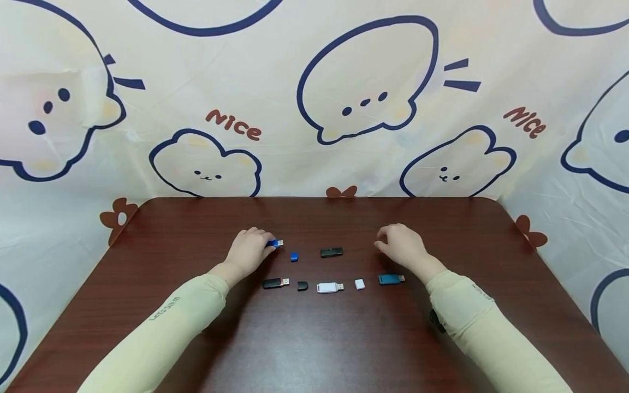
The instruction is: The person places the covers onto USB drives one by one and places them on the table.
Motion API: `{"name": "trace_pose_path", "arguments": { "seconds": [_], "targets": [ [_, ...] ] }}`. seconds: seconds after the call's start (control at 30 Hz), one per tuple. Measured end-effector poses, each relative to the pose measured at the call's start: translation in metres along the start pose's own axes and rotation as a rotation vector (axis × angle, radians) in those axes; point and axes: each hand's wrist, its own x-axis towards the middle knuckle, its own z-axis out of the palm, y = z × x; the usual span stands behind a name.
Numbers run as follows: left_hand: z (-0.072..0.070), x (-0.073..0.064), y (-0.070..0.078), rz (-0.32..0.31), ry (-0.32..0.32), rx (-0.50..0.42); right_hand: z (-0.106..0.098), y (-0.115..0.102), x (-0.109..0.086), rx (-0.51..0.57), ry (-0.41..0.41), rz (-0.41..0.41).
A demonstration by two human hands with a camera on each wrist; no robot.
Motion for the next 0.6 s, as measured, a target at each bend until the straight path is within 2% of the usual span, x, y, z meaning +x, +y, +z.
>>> {"name": "trace_pose_path", "arguments": {
  "seconds": [0.17,0.27,0.43,0.6],
  "targets": [
    [-0.001,0.001,-0.005,-0.097,0.014,-0.02,0.004,-0.039,0.014,-0.047,0.07,-0.044],
    [-0.004,0.0,-0.007,-0.136,0.022,-0.034,0.008,-0.063,0.023,-0.064,0.082,-0.081],
    [-0.006,-0.001,-0.008,-0.164,0.021,-0.044,0.018,-0.1,0.032,-0.094,0.034,-0.141],
    [-0.007,-0.001,-0.007,-0.177,0.034,-0.036,0.029,-0.127,0.038,-0.124,-0.039,-0.206]
  ]
}}
